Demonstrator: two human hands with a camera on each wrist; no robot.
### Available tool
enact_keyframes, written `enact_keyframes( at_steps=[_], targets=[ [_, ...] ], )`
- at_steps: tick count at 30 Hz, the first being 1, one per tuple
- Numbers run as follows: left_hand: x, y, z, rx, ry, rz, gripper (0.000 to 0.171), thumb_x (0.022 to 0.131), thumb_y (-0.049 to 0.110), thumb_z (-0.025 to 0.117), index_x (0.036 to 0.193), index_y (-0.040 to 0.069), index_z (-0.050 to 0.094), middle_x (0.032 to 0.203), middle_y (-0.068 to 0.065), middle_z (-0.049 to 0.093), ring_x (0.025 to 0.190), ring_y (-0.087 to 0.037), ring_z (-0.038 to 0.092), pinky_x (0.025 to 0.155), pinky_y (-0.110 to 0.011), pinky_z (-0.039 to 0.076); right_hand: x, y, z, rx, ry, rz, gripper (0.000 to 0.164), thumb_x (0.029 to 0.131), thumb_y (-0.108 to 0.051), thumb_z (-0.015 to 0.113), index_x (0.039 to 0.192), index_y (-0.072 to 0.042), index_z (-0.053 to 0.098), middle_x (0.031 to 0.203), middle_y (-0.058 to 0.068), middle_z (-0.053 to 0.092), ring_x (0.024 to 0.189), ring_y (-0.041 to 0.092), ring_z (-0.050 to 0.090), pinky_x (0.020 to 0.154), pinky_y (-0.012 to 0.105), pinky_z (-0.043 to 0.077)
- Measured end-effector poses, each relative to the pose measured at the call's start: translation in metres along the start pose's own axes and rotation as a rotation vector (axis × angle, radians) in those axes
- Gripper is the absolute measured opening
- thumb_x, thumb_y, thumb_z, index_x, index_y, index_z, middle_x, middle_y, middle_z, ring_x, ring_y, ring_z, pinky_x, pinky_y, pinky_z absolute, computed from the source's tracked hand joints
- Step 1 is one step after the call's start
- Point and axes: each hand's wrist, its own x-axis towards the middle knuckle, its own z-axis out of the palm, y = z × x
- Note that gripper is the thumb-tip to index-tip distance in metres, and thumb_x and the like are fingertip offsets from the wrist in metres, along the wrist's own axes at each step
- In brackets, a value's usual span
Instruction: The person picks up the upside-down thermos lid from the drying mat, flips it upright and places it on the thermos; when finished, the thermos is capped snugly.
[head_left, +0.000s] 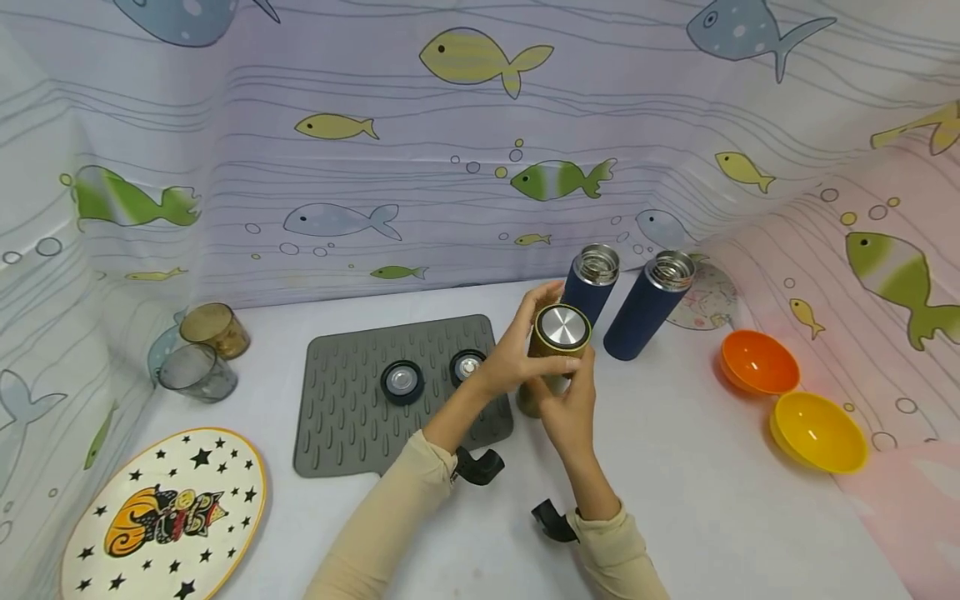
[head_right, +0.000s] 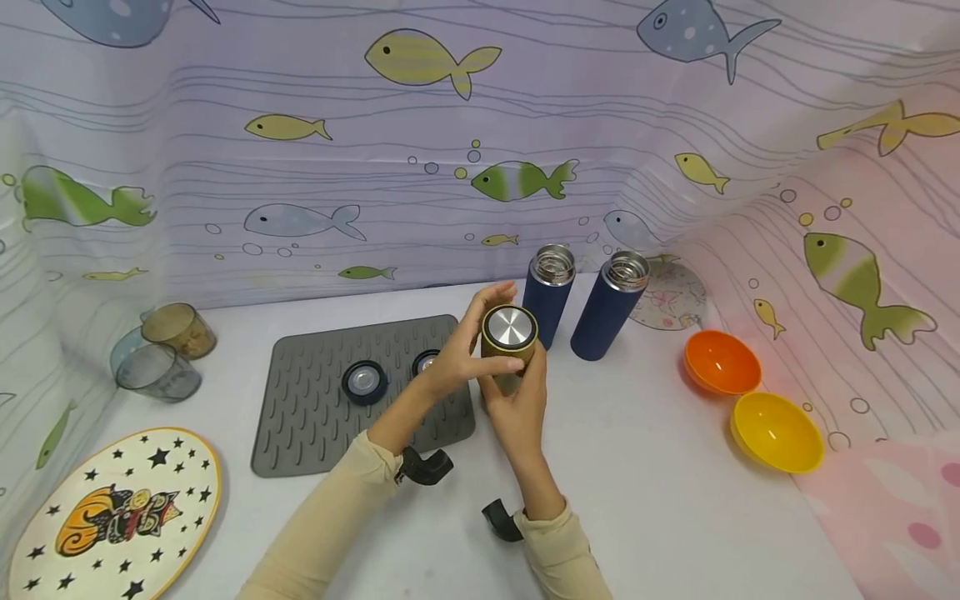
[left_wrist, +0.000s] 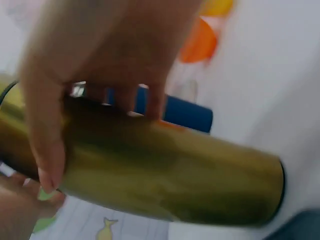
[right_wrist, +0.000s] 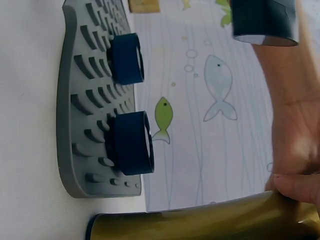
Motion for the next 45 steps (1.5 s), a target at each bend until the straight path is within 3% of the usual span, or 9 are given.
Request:
enact_keyframes(
  at_steps=[4, 7, 12, 19, 23, 28, 34, 40, 45],
  targets=[
    [-0.003, 0.002, -0.004, 0.007, 0.014, 0.008, 0.078, 0.080, 0.014, 0.072, 0.148, 0.006, 0.035, 0.147, -0.021, 0.043, 0.131, -0.031, 0.049, 0.110, -0.044, 0.041, -0.001, -0.002, 0.004, 0.004, -0.009, -0.006, 0.062, 0.077, 0.014, 0.070, 0.133, 0.010, 0.042, 0.124, 0.029, 0.053, 0.107, 0.028, 0.049, 0.092, 0.042, 0.038],
    [-0.006, 0.002, -0.008, -0.010, 0.034, 0.025, 0.084, 0.078, 0.017, 0.069, 0.151, 0.005, 0.030, 0.154, -0.018, 0.036, 0.141, -0.032, 0.036, 0.117, -0.051, 0.028, -0.001, -0.004, 0.008, 0.012, -0.020, -0.012, 0.062, 0.079, 0.011, 0.072, 0.133, 0.010, 0.041, 0.122, 0.029, 0.053, 0.105, 0.026, 0.047, 0.091, 0.041, 0.037],
    [-0.011, 0.008, -0.011, 0.187, 0.121, -0.009, 0.082, 0.076, 0.024, 0.083, 0.145, 0.013, 0.041, 0.144, -0.008, 0.049, 0.132, -0.019, 0.046, 0.112, -0.044, 0.036, -0.002, -0.008, 0.013, 0.005, -0.021, -0.013, 0.060, 0.078, 0.013, 0.071, 0.131, 0.010, 0.043, 0.124, 0.029, 0.053, 0.106, 0.027, 0.049, 0.090, 0.039, 0.039],
    [-0.012, 0.012, -0.022, -0.007, 0.023, -0.029, 0.066, 0.074, -0.008, 0.077, 0.134, 0.002, 0.050, 0.132, -0.017, 0.059, 0.118, -0.019, 0.058, 0.100, -0.034, 0.050, -0.005, 0.016, 0.024, 0.013, -0.053, -0.016, 0.070, 0.077, 0.011, 0.074, 0.138, 0.001, 0.042, 0.133, 0.022, 0.054, 0.116, 0.030, 0.050, 0.095, 0.043, 0.038],
    [-0.020, 0.015, -0.033, 0.068, 0.033, -0.027, 0.072, 0.076, 0.002, 0.080, 0.139, 0.003, 0.046, 0.138, -0.013, 0.055, 0.125, -0.019, 0.054, 0.107, -0.038, 0.045, 0.000, 0.026, 0.027, 0.005, -0.063, -0.028, 0.070, 0.077, 0.006, 0.078, 0.138, -0.001, 0.044, 0.130, 0.019, 0.059, 0.118, 0.030, 0.054, 0.098, 0.047, 0.041],
    [-0.058, 0.027, -0.062, 0.253, 0.196, -0.027, 0.082, 0.080, 0.017, 0.082, 0.149, 0.007, 0.039, 0.150, -0.012, 0.045, 0.139, -0.027, 0.041, 0.116, -0.052, 0.032, 0.023, 0.026, 0.037, -0.042, -0.085, -0.024, 0.072, 0.077, -0.006, 0.084, 0.138, 0.001, 0.045, 0.125, 0.021, 0.061, 0.114, 0.034, 0.059, 0.097, 0.050, 0.047],
    [-0.122, 0.032, -0.101, 0.404, 0.376, -0.161, 0.079, 0.083, 0.009, 0.080, 0.149, 0.008, 0.037, 0.152, -0.013, 0.042, 0.141, -0.031, 0.038, 0.117, -0.054, 0.028, 0.077, 0.027, 0.064, -0.093, -0.075, -0.055, 0.078, 0.078, -0.012, 0.084, 0.141, 0.000, 0.040, 0.131, 0.021, 0.056, 0.122, 0.036, 0.057, 0.104, 0.049, 0.045],
    [-0.159, 0.014, -0.122, 0.536, 0.412, -0.339, 0.083, 0.082, 0.012, 0.081, 0.151, 0.006, 0.034, 0.154, -0.018, 0.037, 0.144, -0.037, 0.032, 0.117, -0.058, 0.025, 0.116, 0.043, 0.079, -0.140, -0.014, 0.011, 0.076, 0.081, -0.015, 0.082, 0.142, -0.002, 0.038, 0.133, 0.021, 0.055, 0.125, 0.037, 0.054, 0.106, 0.051, 0.042],
    [-0.164, -0.005, -0.133, 0.647, 0.344, -0.458, 0.090, 0.079, 0.017, 0.084, 0.153, 0.007, 0.032, 0.153, -0.021, 0.034, 0.143, -0.042, 0.031, 0.112, -0.065, 0.029, 0.121, 0.054, 0.074, -0.153, -0.002, 0.069, 0.076, 0.082, -0.020, 0.082, 0.141, -0.004, 0.036, 0.133, 0.020, 0.055, 0.126, 0.037, 0.053, 0.107, 0.051, 0.042]
  ],
)
